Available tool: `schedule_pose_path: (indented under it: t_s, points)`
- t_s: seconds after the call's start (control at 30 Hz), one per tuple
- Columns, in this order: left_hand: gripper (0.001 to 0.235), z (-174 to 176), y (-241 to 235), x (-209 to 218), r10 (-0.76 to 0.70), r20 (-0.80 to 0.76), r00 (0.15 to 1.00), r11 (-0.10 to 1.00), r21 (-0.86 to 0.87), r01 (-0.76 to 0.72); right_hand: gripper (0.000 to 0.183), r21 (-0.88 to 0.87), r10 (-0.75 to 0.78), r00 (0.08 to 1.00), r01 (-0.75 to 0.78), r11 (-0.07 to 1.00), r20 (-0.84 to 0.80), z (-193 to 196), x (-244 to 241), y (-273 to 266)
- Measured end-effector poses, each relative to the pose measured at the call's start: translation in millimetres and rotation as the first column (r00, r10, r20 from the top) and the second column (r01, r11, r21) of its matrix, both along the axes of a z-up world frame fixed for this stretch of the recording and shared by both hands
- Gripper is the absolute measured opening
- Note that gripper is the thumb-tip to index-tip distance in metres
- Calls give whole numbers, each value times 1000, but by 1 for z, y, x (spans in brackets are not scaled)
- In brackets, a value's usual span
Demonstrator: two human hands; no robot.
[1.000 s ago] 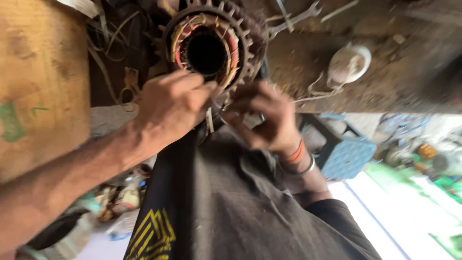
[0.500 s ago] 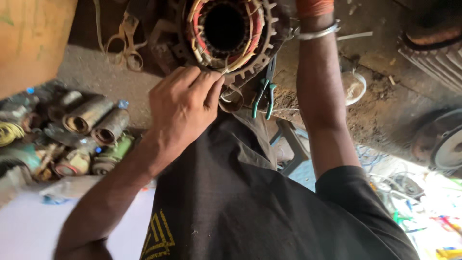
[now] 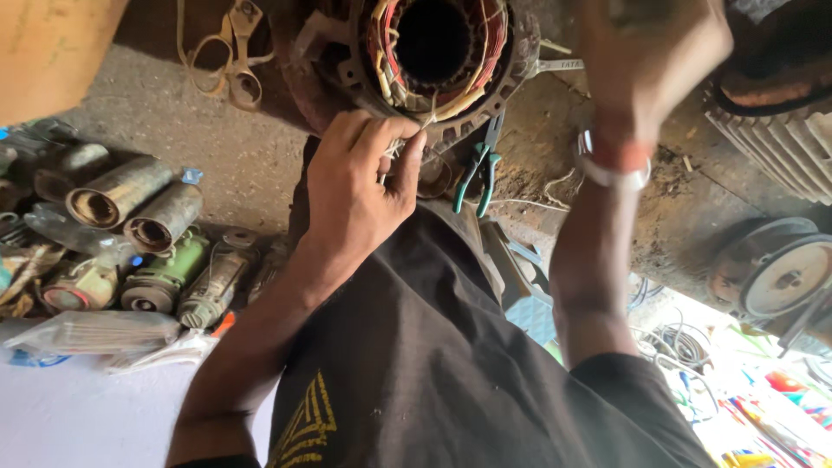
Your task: The person works on an electric motor stator, tying white string around the copper windings to secure them. They use pliers to cut the string and continue wrapping and adjusting the windings by hand throughout the clip.
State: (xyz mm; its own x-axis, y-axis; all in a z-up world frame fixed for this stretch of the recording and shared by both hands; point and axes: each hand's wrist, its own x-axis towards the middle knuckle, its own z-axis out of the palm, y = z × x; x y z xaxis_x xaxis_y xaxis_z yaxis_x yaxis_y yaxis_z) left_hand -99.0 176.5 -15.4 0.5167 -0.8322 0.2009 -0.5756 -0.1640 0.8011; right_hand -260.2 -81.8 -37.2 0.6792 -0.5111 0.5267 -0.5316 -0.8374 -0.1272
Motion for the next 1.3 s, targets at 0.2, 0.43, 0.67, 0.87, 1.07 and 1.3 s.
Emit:
schedule_pose_path:
  t_s: [0.2, 0.43, 0.67, 0.87, 1.07, 1.3]
  points:
    - [19, -7, -2, -3, 51, 14, 999, 993, -105, -49, 33, 668, -450, 538, -328, 668, 713, 26, -83, 70]
    - [17, -10, 6, -7, 9, 57, 998, 996, -89, -4, 51, 428, -833, 517, -810, -401, 196, 46, -58, 185]
    - [15, -19, 5, -6, -27, -7, 1000, 994, -106, 26, 50, 878, -221, 944, -314, -361, 246, 48, -70, 202]
    - [15, -17, 4, -5, -38, -61, 997, 990, -141, 30, 45, 786, -86, 928, -353, -507, 362, 23, -59, 169]
    - [16, -12, 5, -9, 32, -116, 993, 989, -141, -48, 63, 609, -260, 931, -364, -705, 255, 10, -40, 161]
    - [18, -16, 2, -13, 48, -78, 996, 979, -194, -62, 70, 773, -116, 985, -169, -611, 124, 21, -41, 162]
